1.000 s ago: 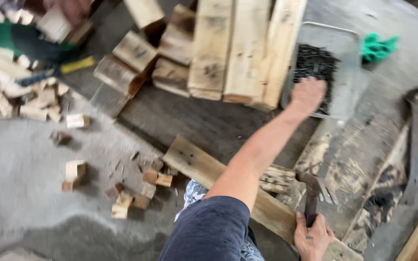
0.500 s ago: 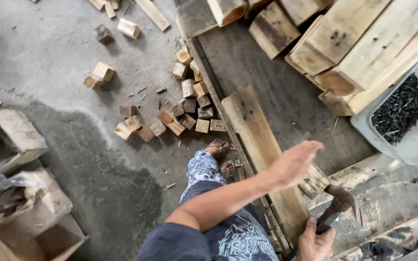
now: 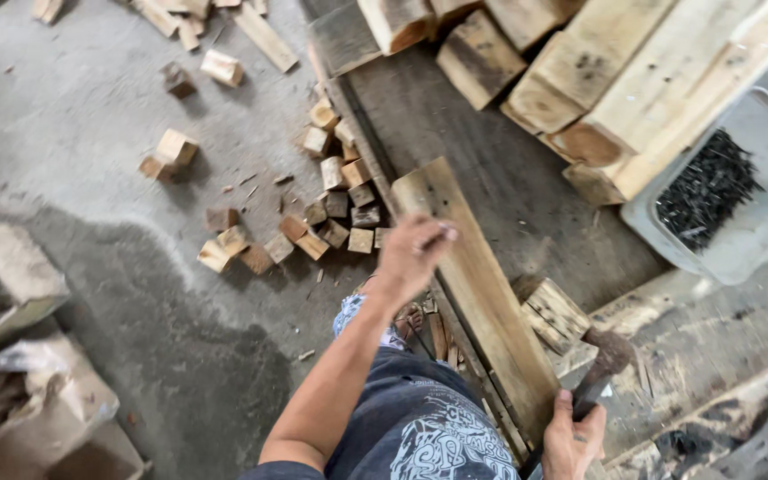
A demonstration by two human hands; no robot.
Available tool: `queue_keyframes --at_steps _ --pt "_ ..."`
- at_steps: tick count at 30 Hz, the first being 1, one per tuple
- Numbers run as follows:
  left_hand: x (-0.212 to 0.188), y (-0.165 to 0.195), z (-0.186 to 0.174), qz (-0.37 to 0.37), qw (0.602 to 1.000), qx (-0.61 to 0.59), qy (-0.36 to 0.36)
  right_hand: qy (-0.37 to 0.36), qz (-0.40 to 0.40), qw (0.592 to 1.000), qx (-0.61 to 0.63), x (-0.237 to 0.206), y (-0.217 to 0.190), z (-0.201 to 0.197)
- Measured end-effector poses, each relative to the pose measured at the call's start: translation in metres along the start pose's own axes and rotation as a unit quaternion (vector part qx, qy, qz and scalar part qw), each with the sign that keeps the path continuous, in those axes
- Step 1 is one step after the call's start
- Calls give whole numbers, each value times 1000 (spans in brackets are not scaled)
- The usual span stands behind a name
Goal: The person hammers nails into wooden planks and blocks on a workbench. They repeatedly pick up nails, position them on the wood, and strike with a hammer, then move finished pieces aside.
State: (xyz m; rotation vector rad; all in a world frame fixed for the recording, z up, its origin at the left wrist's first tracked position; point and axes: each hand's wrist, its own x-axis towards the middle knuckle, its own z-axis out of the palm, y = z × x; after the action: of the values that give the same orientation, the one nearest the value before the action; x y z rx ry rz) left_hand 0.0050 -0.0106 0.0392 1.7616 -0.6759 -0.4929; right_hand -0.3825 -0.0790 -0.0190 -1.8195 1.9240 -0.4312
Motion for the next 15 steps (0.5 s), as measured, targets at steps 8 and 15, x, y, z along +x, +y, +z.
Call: queue_keyframes --at_steps 8,15 --pt "68 -22 -2 26 996 -84 6 -32 19 994 102 -11 -26 -17" --pt "92 -24 -28 -55 995 21 -77 -59 -108 978 166 -6 -82 -50"
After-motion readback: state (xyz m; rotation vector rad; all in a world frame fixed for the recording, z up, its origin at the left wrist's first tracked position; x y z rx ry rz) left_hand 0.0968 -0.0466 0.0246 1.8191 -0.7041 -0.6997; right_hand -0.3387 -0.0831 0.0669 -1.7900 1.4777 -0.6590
